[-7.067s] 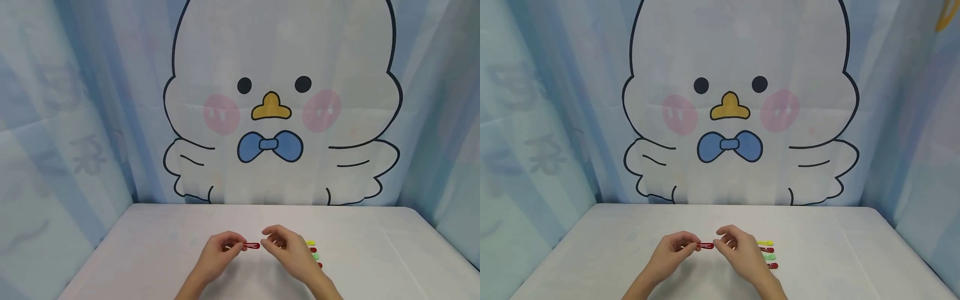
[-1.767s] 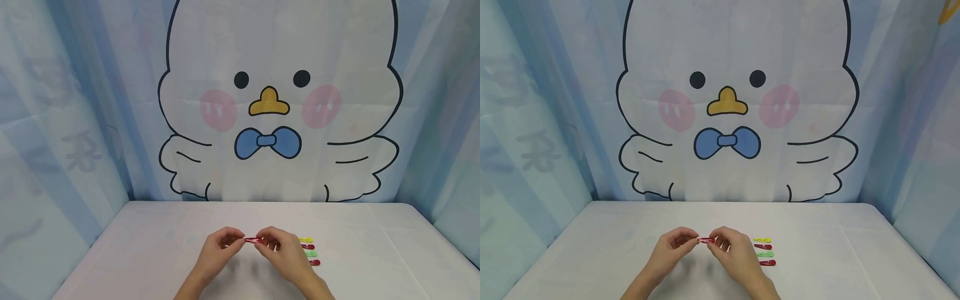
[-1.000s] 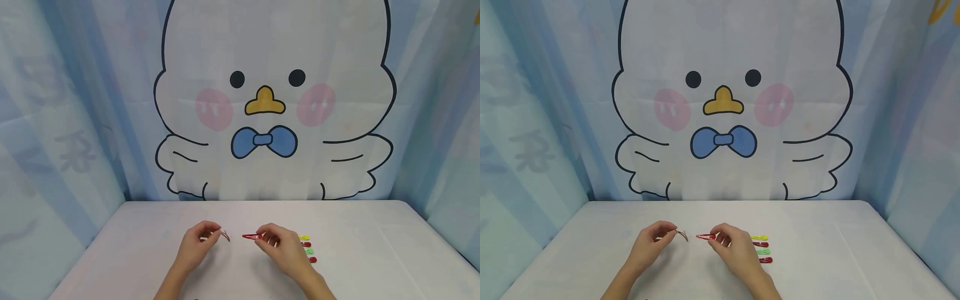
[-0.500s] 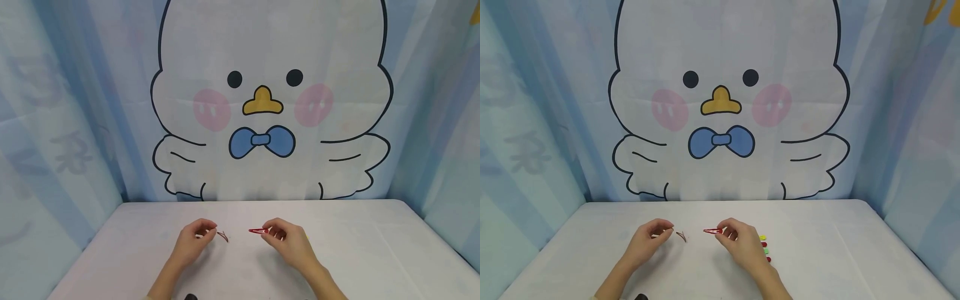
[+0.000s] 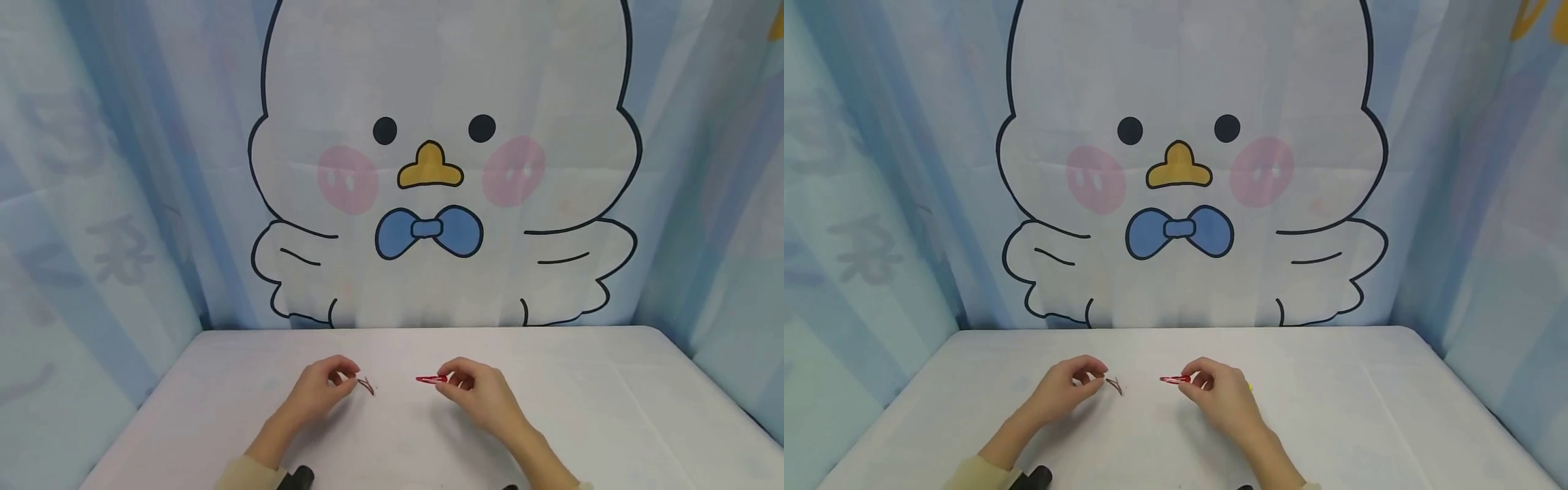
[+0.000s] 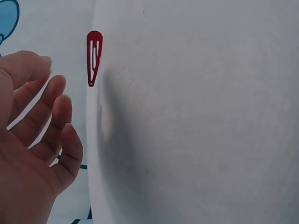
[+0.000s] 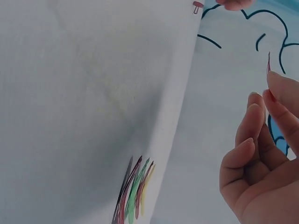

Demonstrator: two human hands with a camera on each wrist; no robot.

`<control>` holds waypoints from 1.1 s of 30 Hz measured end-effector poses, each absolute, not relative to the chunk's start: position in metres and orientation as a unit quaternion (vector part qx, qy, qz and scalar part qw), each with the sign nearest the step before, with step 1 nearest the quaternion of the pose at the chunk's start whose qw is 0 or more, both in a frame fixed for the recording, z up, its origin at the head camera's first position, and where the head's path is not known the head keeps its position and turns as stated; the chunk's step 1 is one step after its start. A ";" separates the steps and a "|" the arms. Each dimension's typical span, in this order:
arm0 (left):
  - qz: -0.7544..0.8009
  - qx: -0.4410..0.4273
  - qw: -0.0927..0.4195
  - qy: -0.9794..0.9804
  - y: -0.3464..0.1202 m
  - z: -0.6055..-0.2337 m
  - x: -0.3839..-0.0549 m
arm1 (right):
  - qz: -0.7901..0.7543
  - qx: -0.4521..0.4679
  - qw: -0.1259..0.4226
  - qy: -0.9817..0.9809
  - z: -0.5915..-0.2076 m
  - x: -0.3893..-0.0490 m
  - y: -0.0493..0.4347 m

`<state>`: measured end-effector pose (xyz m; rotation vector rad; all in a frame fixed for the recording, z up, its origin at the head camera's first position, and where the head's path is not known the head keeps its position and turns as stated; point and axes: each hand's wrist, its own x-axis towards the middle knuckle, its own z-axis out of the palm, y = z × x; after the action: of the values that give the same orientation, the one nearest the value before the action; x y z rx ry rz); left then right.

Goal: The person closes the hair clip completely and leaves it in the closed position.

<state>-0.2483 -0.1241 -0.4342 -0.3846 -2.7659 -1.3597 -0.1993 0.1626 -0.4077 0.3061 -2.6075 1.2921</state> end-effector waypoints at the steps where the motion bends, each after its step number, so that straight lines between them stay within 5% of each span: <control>1: -0.432 -0.128 0.014 -0.893 -0.124 -0.433 -0.250 | 0.439 0.101 0.103 -0.887 -0.408 -0.200 0.164; 33: -0.324 -0.207 -0.091 -0.919 -0.123 -0.429 -0.282 | 0.386 0.031 0.034 -0.921 -0.418 -0.227 0.197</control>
<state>-0.2819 -0.1226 -0.4288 -0.6905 -3.0665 -1.0822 -0.2266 0.1972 -0.4180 0.0953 -2.8328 1.1868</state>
